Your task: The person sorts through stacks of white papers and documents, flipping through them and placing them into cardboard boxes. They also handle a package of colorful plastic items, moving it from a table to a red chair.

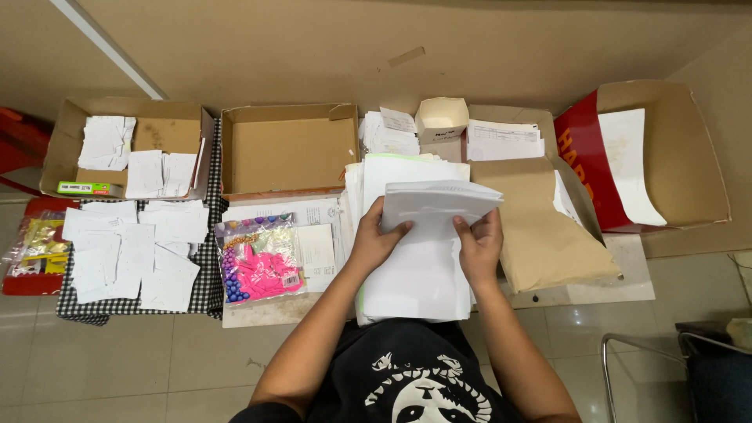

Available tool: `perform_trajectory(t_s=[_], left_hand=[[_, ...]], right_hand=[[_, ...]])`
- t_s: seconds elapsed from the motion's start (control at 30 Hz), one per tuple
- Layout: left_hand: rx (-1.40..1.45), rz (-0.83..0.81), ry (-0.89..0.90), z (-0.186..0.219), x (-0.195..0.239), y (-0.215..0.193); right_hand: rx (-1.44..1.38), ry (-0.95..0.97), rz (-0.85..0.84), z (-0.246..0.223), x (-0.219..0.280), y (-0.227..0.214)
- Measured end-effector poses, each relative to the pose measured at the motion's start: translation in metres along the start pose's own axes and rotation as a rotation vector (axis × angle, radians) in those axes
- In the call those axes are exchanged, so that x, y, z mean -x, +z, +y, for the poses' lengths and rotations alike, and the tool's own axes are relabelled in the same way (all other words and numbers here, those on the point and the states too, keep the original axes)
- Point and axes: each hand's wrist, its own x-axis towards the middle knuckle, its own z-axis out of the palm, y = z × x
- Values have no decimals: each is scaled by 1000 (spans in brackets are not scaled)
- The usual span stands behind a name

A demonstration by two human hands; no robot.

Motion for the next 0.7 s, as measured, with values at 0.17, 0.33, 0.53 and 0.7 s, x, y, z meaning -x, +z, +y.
perform_trajectory(t_s=[0.17,0.33,0.53,0.7], left_hand=[[26,-9,88,3,0,1],[-65,-2,97,-24,-3,-3],[-28,24,-37,-25,10,10],[35,78,-33,-45,10,15]], right_hand=[[11,-64,-23,-20,-2,6],[106,-118,-38,35,7,-3],[121,26,16,36,16,2],[129,-45,60,42,19,7]])
